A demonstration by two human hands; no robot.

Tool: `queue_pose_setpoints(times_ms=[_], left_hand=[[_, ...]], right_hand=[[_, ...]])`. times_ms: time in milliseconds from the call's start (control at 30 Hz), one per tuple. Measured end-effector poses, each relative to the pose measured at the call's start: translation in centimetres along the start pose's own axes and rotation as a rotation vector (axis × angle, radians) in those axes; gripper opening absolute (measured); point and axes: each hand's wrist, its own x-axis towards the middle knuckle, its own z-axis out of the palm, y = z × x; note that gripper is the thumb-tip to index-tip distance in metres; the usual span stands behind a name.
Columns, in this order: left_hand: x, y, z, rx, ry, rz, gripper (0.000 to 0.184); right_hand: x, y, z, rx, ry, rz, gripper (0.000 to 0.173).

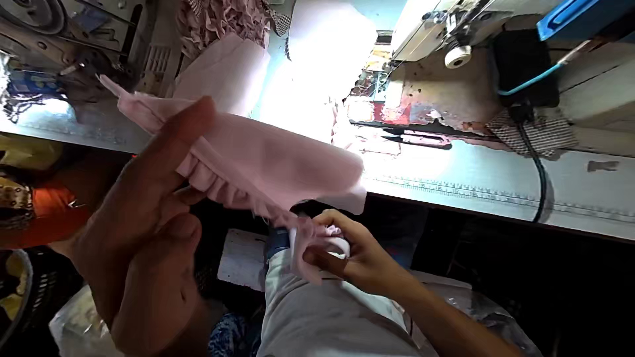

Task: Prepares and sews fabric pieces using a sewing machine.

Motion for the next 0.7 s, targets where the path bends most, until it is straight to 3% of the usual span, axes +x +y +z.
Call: queue_pose_setpoints(times_ms=[67, 100, 167, 233, 300, 400, 467, 633, 700], left_hand=[[0.0, -0.7, -2.0, 0.311, -0.114, -0.023, 0.060], [-0.1, -1.3, -2.7, 0.489, -0.136, -0.006, 0.058], [-0.4, -2.1, -3.8, 0.667, -0.160, 0.011, 0.038], [-0.7, -2.5, -4.9, 0.756, -0.219, 0.009, 0.034], [-0.8, -2.8, -5.6, 0.768, -0.285, 0.017, 0.038], [-0.5, -3.3, -6.0, 0.664, -0.393, 0.066, 0.033], [-0.2, -4.2, -6.2, 0.543, -0.426, 0.059, 0.031], [0.5, -5.4, -6.2, 0.388, -0.406, -0.046, 0.025], [0.9, -5.5, -6.2, 0.366, -0.425, -0.032, 0.024]], right_hand=[[-0.2, -1.4, -1.9, 0.046, -0.116, 0.080, 0.063], [-0.2, -2.0, -2.8, 0.060, -0.164, 0.119, 0.066], [-0.4, -2.9, -4.3, 0.001, -0.209, 0.158, 0.049], [-0.4, -3.3, -5.3, -0.152, -0.252, 0.160, 0.030], [-0.4, -3.6, -5.9, -0.344, -0.307, 0.158, 0.024], [-0.3, -4.7, -6.2, -0.480, -0.449, 0.180, 0.048], [0.0, -5.3, -6.8, -0.340, -0.549, 0.191, 0.060], [0.5, -5.6, -9.3, 0.036, -0.614, 0.243, 0.056], [0.6, -5.4, -9.8, 0.052, -0.633, 0.220, 0.046]])
